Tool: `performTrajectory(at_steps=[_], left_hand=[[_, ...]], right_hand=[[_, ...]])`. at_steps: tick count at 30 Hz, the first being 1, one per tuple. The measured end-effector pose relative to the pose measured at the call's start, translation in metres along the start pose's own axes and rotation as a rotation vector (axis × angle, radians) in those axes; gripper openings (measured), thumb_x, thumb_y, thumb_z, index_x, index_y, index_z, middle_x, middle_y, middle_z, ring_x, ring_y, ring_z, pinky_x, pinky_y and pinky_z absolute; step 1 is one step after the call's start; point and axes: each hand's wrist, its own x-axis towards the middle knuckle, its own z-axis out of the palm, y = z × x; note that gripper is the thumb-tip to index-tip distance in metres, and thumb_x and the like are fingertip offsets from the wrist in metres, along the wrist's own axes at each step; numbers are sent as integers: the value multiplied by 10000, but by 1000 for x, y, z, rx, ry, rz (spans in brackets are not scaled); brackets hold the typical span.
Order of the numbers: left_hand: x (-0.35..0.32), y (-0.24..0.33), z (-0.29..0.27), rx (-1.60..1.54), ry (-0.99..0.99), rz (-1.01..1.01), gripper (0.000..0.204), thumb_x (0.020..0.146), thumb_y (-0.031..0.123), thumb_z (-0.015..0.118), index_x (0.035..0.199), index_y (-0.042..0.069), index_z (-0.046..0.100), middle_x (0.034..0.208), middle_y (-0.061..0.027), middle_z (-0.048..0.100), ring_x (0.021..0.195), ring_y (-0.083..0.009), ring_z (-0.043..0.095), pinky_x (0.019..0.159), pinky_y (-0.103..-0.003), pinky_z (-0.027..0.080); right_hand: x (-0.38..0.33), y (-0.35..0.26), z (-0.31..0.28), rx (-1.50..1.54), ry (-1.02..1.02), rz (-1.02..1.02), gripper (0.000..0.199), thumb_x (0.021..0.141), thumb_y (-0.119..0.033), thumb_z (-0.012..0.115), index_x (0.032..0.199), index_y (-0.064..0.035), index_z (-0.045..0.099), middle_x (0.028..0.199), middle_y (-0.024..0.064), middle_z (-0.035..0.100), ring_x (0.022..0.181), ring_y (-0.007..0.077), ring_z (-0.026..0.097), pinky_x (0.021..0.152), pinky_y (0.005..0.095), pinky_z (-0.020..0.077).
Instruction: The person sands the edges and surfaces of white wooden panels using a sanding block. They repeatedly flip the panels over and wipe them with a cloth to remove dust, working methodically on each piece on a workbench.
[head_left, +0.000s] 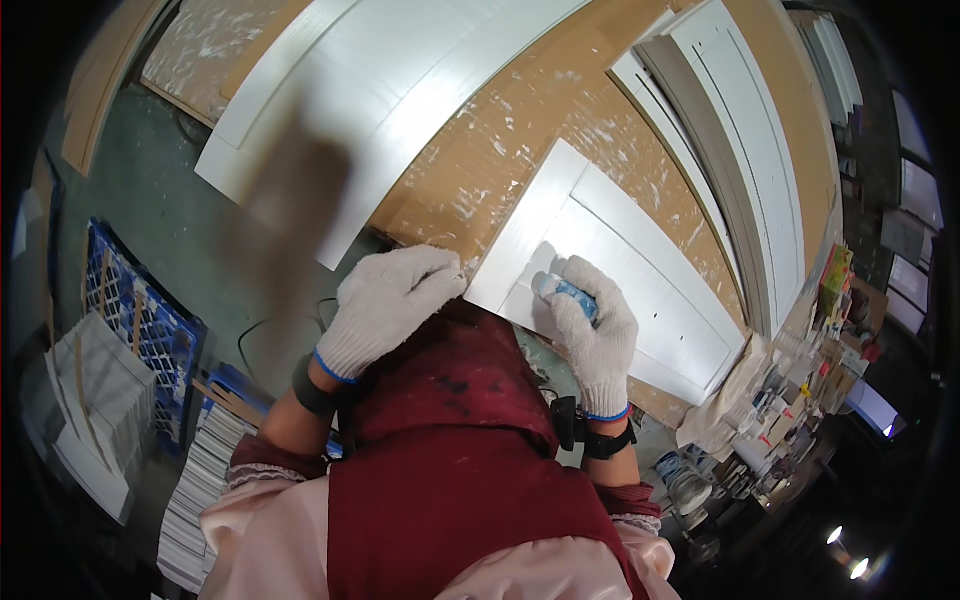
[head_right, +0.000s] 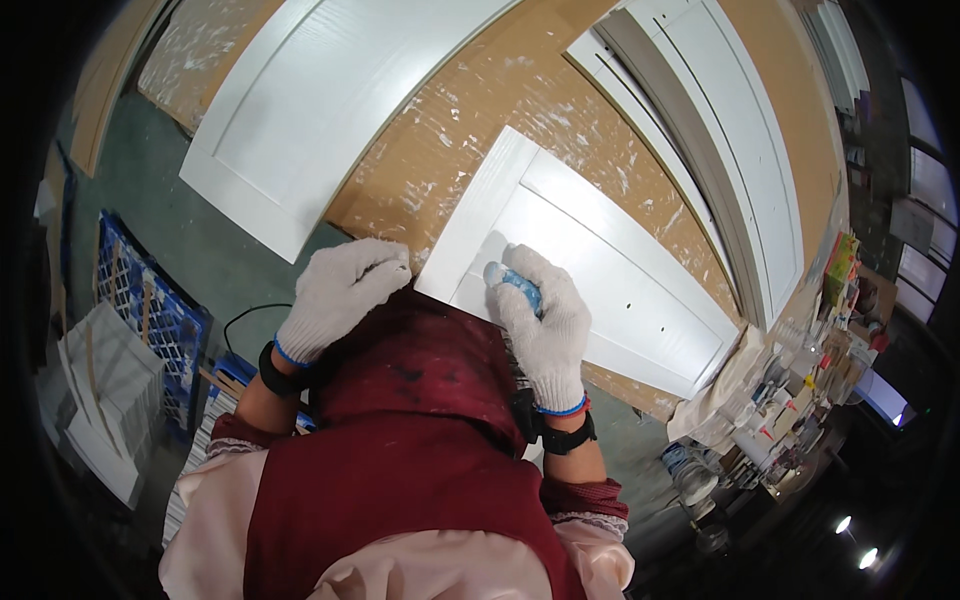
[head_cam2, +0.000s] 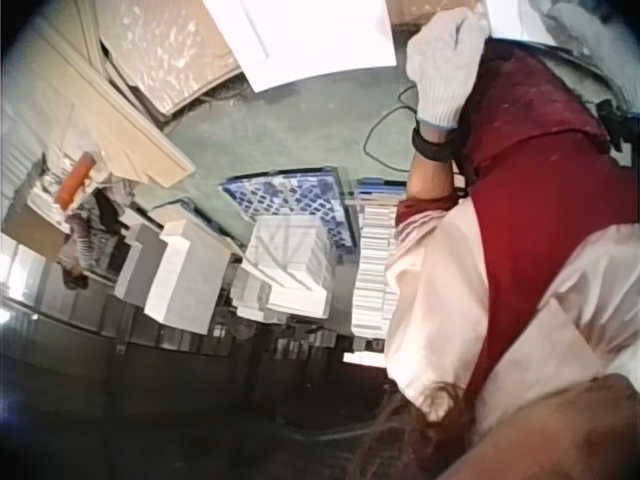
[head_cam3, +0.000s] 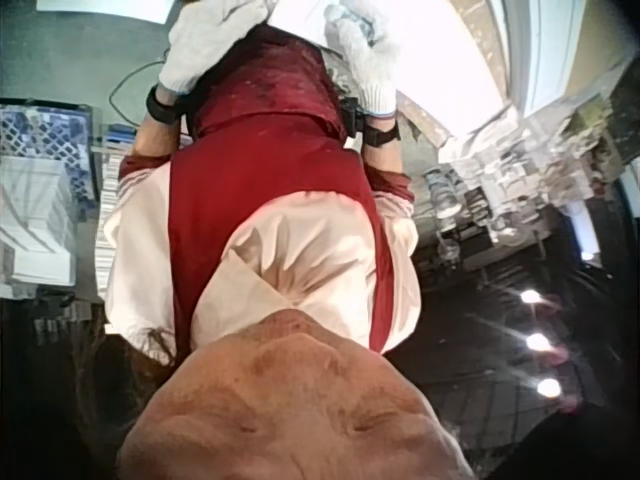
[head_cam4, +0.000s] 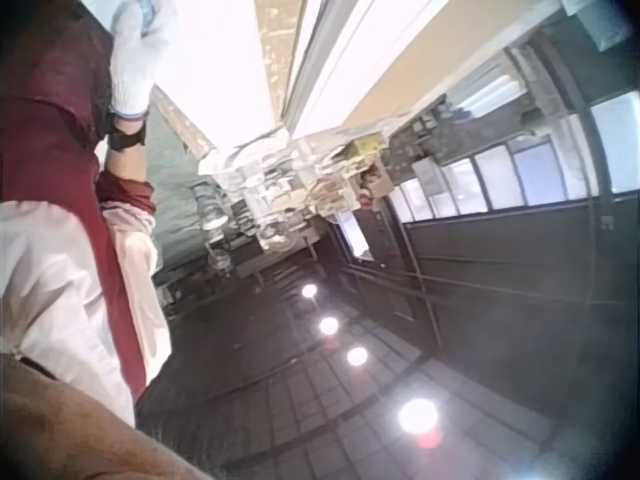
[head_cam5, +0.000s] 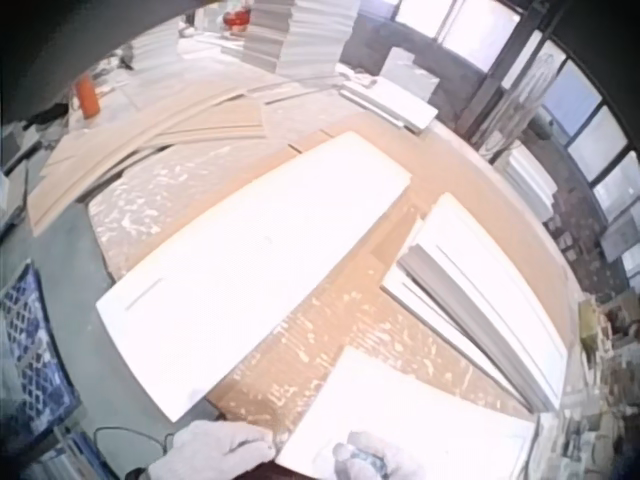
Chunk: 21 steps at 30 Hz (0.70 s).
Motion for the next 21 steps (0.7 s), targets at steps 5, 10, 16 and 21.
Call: performTrajectory(at_steps=[5, 10, 16, 21], left_hand=[[-2, -8, 3, -8, -55, -35, 337, 929, 332, 580, 925, 7, 670, 731, -73, 649, 649, -153, 633, 655, -296, 500], [2, -4, 0, -26, -137, -103, 346, 944, 331, 573, 871, 6, 665, 707, -60, 637, 647, -127, 616, 646, -281, 493], [-2, -10, 2, -207, -91, -149, 340, 956, 305, 583, 864, -11, 670, 697, -37, 634, 655, -104, 598, 642, -270, 492], [1, -11, 1, -162, -129, -130, 334, 950, 301, 586, 870, -12, 669, 693, -40, 633, 654, -104, 596, 643, -271, 495]], right_hand=[[7, -17, 6, -80, -45, -58, 264, 845, -199, 686, 1072, -66, 691, 932, 139, 675, 890, 268, 654, 816, 354, 512], [7, -15, 20, -177, -27, -183, 248, 856, -192, 668, 1082, -89, 678, 923, 156, 670, 896, 319, 642, 805, 385, 511], [4, -17, 18, -253, -66, -201, 275, 862, -180, 672, 1125, -101, 668, 925, 159, 671, 899, 321, 642, 805, 392, 515], [1, -16, 23, -266, -47, -210, 284, 869, -171, 676, 1146, -108, 667, 938, 152, 671, 903, 317, 644, 811, 393, 518]])
